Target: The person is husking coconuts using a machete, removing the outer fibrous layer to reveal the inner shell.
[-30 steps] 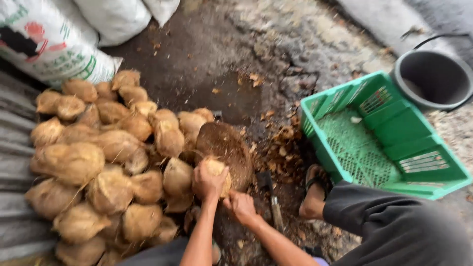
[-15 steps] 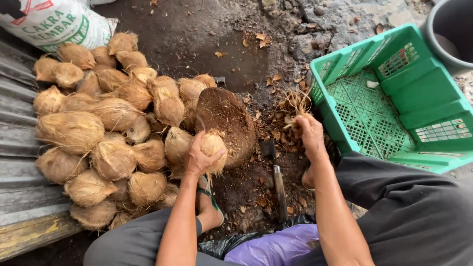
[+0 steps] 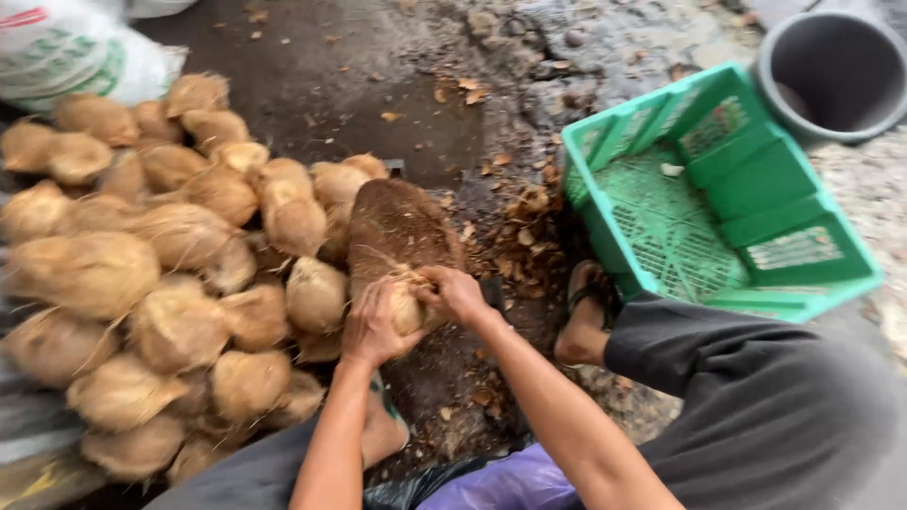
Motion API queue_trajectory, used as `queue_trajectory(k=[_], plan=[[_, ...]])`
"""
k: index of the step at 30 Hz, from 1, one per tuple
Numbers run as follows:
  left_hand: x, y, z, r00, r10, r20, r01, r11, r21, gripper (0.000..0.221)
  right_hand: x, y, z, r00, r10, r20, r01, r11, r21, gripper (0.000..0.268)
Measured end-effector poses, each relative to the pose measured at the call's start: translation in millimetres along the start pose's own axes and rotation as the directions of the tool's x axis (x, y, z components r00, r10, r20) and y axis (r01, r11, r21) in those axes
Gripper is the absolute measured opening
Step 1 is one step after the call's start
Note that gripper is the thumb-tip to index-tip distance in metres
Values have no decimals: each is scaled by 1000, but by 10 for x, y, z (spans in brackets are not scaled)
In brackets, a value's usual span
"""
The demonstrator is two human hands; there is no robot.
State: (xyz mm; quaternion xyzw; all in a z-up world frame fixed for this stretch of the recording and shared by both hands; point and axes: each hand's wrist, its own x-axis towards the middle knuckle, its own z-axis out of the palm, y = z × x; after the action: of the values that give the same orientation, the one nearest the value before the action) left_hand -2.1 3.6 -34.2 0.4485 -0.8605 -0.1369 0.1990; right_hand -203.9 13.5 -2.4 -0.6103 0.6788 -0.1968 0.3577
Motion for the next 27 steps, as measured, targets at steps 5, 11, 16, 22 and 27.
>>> queue_trajectory(k=[5,11,16,22,27], plan=[[103,107,47,998,67,1,-67,995,72,114,106,264,173,970,-168,-176,107,945,-311,23],[49,203,59,993,54,107,-71,984,163,115,30,327,264,932,-311,-187,200,871,-449,18],[88,195,120,986,10,168,-38,986,161,113,-186,114,141,994,104,24,-90,941,-326,36],[339,245,-295,946,-272,176,288,955,-76,99,-577,-969,-1239,993,106,-44,-60,803,593,33],[97,65,-319,860,-487,150,505,776,-377,105,-386,-735,-1472,945,-289,154,204,888,412,20]])
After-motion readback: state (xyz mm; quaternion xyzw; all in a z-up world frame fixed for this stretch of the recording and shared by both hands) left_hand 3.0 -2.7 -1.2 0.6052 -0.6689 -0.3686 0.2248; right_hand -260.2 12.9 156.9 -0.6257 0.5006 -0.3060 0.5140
